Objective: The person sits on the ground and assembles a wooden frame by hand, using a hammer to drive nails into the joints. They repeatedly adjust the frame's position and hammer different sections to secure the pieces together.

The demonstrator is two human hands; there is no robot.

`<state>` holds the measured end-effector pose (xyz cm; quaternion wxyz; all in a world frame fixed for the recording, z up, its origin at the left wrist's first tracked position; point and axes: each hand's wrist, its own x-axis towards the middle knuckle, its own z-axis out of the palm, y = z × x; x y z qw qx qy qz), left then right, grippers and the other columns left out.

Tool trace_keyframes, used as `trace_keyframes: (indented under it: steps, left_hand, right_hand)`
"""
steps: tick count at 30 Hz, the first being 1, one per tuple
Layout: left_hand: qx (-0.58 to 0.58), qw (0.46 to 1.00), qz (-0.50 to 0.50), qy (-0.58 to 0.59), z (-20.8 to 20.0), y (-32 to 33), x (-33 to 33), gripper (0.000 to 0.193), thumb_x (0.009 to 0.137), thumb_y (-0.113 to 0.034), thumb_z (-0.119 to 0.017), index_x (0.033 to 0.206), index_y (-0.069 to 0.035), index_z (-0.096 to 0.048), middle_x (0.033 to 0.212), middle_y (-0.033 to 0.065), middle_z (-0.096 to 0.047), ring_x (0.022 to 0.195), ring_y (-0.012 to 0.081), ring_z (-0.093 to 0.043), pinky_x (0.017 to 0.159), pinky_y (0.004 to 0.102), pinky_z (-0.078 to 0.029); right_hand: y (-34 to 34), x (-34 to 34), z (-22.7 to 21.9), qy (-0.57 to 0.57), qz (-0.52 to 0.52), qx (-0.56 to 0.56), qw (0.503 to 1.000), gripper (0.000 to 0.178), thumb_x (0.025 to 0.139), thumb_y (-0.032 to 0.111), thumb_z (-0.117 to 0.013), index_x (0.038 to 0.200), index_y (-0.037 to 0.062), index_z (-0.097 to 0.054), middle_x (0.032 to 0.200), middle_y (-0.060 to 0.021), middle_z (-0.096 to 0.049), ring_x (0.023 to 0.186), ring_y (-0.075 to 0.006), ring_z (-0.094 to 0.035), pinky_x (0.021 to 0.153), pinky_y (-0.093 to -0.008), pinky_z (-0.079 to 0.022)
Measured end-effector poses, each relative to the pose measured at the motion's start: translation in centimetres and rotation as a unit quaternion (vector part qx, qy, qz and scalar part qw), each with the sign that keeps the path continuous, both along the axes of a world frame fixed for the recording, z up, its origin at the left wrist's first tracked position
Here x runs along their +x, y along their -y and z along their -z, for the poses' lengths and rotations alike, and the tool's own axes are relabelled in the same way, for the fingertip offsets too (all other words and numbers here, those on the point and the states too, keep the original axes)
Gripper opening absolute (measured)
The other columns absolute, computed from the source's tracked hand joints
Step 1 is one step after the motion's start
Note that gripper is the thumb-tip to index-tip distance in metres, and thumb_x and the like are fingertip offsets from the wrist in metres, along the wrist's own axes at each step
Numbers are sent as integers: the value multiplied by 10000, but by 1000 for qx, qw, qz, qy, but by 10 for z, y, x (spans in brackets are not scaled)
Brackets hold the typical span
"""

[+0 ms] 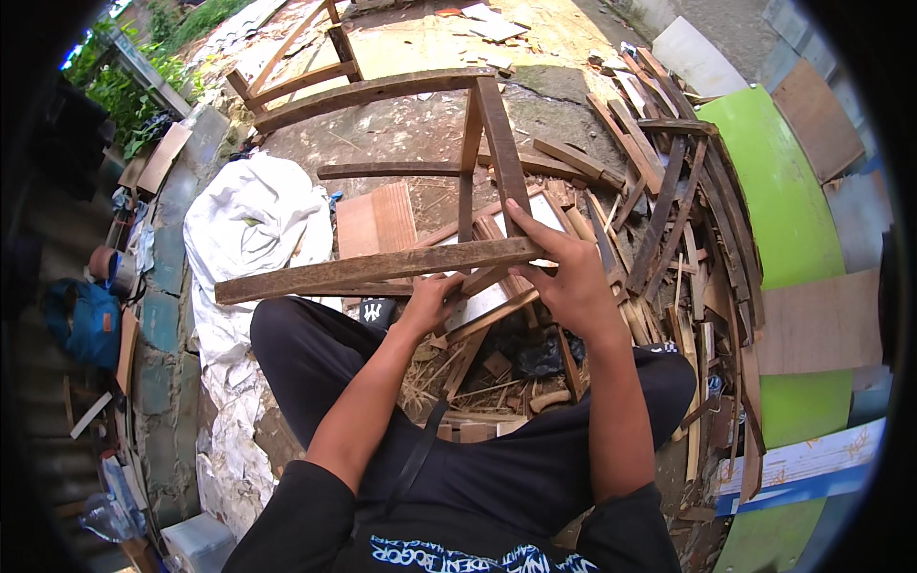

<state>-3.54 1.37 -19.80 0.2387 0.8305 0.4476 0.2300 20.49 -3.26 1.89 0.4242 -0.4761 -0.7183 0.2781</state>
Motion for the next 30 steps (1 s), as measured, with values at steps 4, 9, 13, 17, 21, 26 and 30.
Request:
trace_keyframes:
  steps: [4,9,13,17,21,26,30]
  left_hand:
    - [-20,1000,24,-3,5,-4,-8,338,839,-83,-710,1172,-131,-675,1042,122,-708,1037,321,-652,916,482,-405]
    - [-31,996,50,71,-1,-6,-11,390,787,13,-726,1166,-70,-682,1039,151,-717,972,350,-670,834,445,-506]
    - [41,996,27,76,7,-1,-11,405,780,23,-748,1170,-52,-671,1071,159,-686,975,366,-667,817,443,-524]
    - [-39,995,54,72,6,-7,-15,342,843,-73,-739,1176,-78,-659,1145,136,-656,1015,357,-648,909,468,-457]
    - [-35,994,82,70,8,-16,-25,415,820,-48,-736,1226,-81,-658,1142,157,-663,998,376,-653,870,459,-515]
    - [-38,996,81,28,4,-15,-35,364,814,-48,-727,1177,-49,-695,1085,195,-698,975,396,-668,856,451,-540]
    - [-1,998,56,37,13,-9,-34,339,812,-68,-737,1149,-50,-709,1038,191,-705,948,381,-674,840,446,-545]
  right_hand:
    - [1,-8,-1,16,9,-12,1000,740,799,-58,-759,1475,140,-535,1126,-229,-711,998,-360,-706,874,-424,-542]
    - [3,-25,-2,14,27,8,999,713,811,-39,-759,1468,144,-550,1106,-214,-723,984,-327,-722,865,-410,-556]
    - [3,-31,-1,37,31,15,999,711,817,-31,-755,1471,157,-549,1066,-209,-720,951,-320,-720,831,-420,-553]
    - [1,-40,2,24,25,22,999,722,824,-47,-741,1483,169,-536,1046,-208,-713,944,-326,-718,822,-420,-553]
    - [-2,-53,-5,46,16,23,999,712,837,-60,-725,1483,168,-533,1036,-210,-710,940,-341,-713,813,-426,-551]
    - [-2,-56,-5,60,24,16,998,699,837,-62,-724,1474,161,-542,1058,-215,-710,951,-347,-712,812,-425,-553]
    - [-3,-58,-2,58,24,22,998,687,827,-63,-731,1459,142,-556,1097,-222,-714,968,-346,-720,823,-412,-567]
